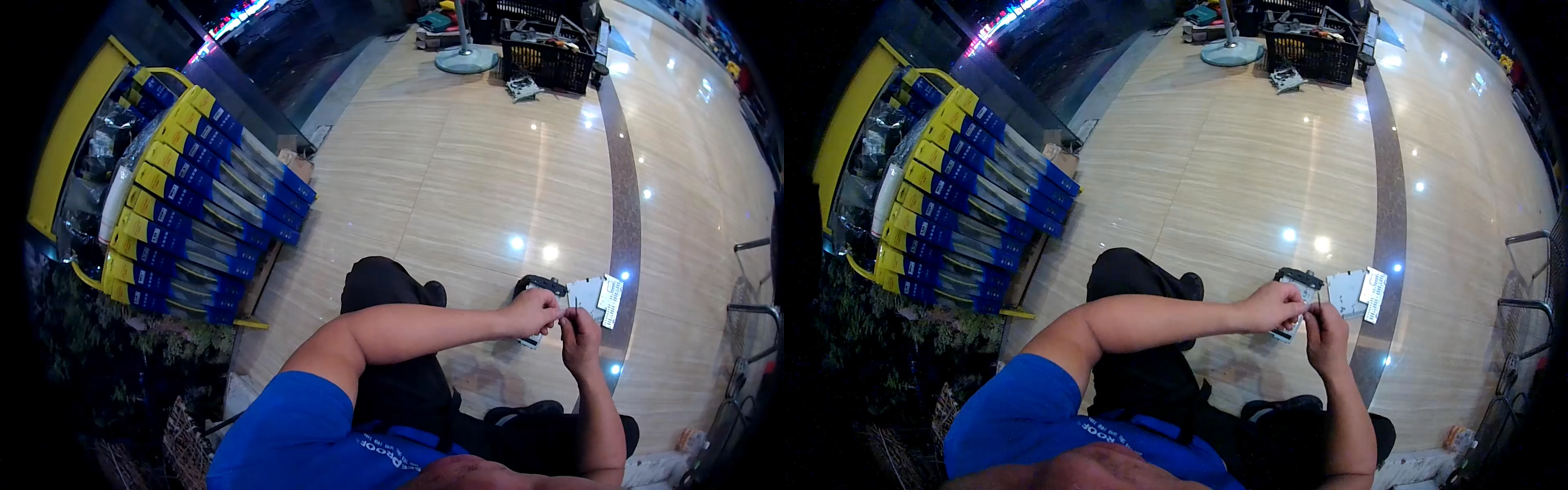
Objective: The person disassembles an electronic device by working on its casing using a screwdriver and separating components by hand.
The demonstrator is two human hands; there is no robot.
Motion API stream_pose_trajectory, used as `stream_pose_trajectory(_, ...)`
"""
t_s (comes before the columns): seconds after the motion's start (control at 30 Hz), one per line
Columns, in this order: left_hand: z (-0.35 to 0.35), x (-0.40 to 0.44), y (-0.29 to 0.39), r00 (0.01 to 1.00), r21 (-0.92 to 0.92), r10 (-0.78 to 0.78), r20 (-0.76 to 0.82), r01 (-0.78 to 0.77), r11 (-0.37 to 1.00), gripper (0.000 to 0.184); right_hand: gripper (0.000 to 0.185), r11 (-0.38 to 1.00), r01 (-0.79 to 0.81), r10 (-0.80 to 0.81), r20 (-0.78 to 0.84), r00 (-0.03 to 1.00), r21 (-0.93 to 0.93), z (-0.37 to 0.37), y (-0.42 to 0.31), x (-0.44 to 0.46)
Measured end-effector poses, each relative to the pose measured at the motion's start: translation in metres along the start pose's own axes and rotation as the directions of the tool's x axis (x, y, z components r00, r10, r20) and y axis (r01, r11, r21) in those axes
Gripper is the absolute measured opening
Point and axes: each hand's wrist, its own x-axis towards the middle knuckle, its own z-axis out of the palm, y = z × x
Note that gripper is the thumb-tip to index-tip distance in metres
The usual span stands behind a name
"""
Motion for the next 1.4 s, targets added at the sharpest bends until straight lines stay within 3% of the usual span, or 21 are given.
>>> stream_pose_trajectory(0.5,0.0,-0.007,0.009,0.998,-0.013,-0.052,-0.02,0.052,0.999,0.023,0.005,0.995,0.093,-0.094,-0.035,0.995,-0.033,0.003,-0.001,0.001)
stream_pose_trajectory(0.7,-0.001,-0.007,0.006,0.999,-0.001,-0.031,-0.011,0.031,1.0,0.023,0.009,1.0,0.007,-0.007,0.011,1.0,-0.022,0.0,-0.003,0.0)
stream_pose_trajectory(1.4,-0.001,-0.002,-0.008,0.994,-0.135,-0.08,0.079,0.09,0.987,0.023,0.005,0.999,0.019,-0.019,0.005,1.0,-0.045,-0.001,-0.004,-0.001)
